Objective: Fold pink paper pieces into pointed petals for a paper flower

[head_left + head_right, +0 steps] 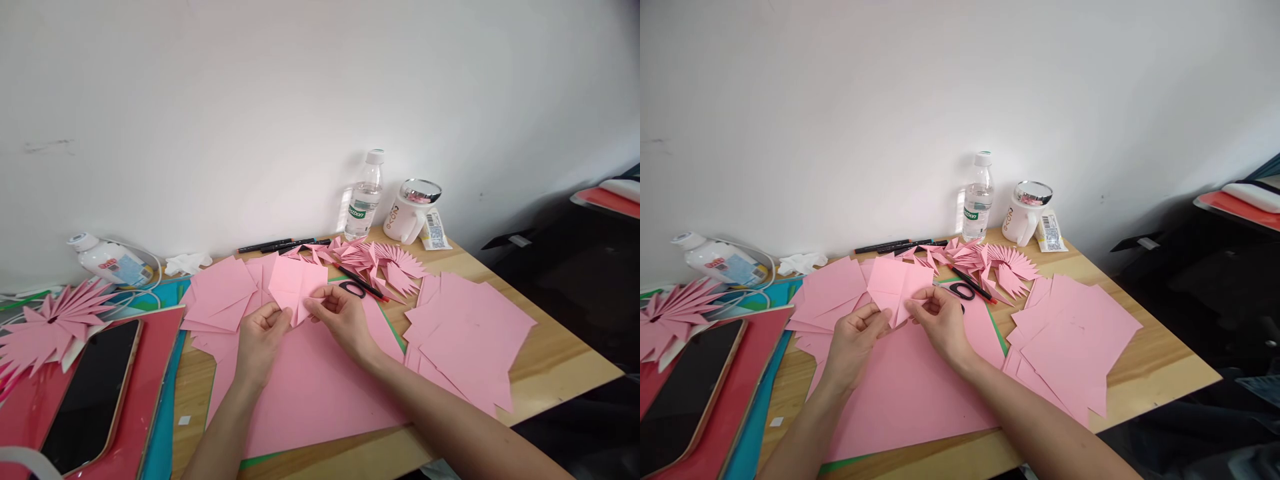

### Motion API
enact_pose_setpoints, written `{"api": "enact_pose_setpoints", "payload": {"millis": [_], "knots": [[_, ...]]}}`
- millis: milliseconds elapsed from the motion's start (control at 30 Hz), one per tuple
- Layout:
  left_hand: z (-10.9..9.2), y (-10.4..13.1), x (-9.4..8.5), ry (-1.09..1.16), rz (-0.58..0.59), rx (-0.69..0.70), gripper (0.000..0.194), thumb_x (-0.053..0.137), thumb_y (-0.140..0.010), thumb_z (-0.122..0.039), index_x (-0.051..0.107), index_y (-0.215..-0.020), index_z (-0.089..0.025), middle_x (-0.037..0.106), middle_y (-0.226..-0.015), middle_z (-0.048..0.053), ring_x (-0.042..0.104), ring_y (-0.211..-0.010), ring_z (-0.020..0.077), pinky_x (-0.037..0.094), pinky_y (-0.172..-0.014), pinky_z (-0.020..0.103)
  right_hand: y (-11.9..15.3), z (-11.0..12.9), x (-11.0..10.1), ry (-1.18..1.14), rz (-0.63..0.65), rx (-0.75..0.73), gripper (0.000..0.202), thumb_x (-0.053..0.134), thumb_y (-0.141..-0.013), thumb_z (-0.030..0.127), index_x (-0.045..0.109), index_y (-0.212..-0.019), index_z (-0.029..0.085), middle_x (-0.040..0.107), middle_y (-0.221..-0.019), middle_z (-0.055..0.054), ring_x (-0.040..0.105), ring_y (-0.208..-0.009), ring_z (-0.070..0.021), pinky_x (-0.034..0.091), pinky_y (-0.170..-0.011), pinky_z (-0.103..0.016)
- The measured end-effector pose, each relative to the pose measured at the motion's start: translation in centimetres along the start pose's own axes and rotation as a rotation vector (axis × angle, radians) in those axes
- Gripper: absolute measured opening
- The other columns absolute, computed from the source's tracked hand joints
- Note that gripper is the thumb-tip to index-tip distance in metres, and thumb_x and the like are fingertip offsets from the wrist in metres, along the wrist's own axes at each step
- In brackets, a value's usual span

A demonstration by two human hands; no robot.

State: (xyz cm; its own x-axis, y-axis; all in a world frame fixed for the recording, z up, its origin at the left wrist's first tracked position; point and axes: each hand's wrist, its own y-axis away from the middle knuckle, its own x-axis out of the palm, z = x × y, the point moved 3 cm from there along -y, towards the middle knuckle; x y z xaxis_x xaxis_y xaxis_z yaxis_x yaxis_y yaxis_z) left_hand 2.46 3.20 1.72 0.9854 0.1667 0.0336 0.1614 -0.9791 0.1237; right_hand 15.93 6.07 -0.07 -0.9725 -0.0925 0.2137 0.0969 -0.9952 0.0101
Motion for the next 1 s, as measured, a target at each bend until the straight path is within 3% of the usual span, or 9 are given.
{"api": "enact_pose_setpoints", "payload": {"millis": [200, 367, 700, 833, 1000], "knots": [[0.5, -0.14, -0.11, -0.043, 0.029, -0.025, 0.024, 0.064, -0.069, -0.032, 0.054, -0.054, -0.016, 0.05, -0.049, -0.006, 0.062, -0.055, 0.0137, 0.05, -0.066, 0.024, -0.1, 0.17, -0.18, 0.024, -0.007, -0.016, 0.024, 0.068, -0.067, 0.034, 0.054, -0.067, 0.015, 0.055, -0.062, 0.002, 0.053, -0.053, -0.0091, 0.045, -0.052, -0.023], [0.67, -0.11, -0.03, -0.085, 0.035, -0.084, 0.029, 0.066, -0.067, -0.034, 0.047, -0.051, -0.018, 0.053, -0.045, -0.006, 0.068, -0.06, 0.0219, 0.051, -0.068, 0.028, -0.05, 0.04, -0.18, 0.019, -0.005, -0.032, 0.022, 0.066, -0.07, 0.033, 0.053, -0.069, 0.016, 0.055, -0.061, 0.002, 0.054, -0.053, -0.0097, 0.046, -0.052, -0.023], [0.59, 0.04, 0.48, 0.021, 0.118, -0.109, 0.022, 0.073, -0.061, -0.03, 0.067, -0.073, -0.013, 0.07, -0.066, 0.003, 0.069, -0.071, 0.0262, 0.056, -0.071, 0.035, -0.02, 0.51, -0.14, 0.014, -0.019, -0.042, 0.022, 0.067, -0.069, 0.033, 0.053, -0.067, 0.016, 0.054, -0.059, 0.003, 0.053, -0.051, -0.0095, 0.044, -0.05, -0.022], [0.76, 0.02, 0.52, 0.026, 0.104, -0.132, 0.02, 0.077, -0.058, -0.026, 0.065, -0.064, -0.012, 0.069, -0.057, 0.001, 0.069, -0.072, 0.0257, 0.056, -0.076, 0.037, 0.02, 0.54, -0.05, 0.014, -0.016, -0.046, 0.022, 0.067, -0.068, 0.033, 0.053, -0.067, 0.016, 0.053, -0.058, 0.003, 0.052, -0.05, -0.0098, 0.044, -0.049, -0.023], [0.76, 0.09, 0.78, 0.1, 0.138, -0.157, 0.021, 0.075, -0.061, -0.026, 0.068, -0.072, -0.009, 0.073, -0.071, 0.007, 0.069, -0.075, 0.0263, 0.054, -0.08, 0.041, 0.03, 0.26, -0.21, 0.072, -0.042, -0.055, 0.022, 0.066, -0.069, 0.034, 0.053, -0.074, 0.017, 0.052, -0.059, 0.003, 0.051, -0.05, -0.0101, 0.042, -0.048, -0.023]]}}
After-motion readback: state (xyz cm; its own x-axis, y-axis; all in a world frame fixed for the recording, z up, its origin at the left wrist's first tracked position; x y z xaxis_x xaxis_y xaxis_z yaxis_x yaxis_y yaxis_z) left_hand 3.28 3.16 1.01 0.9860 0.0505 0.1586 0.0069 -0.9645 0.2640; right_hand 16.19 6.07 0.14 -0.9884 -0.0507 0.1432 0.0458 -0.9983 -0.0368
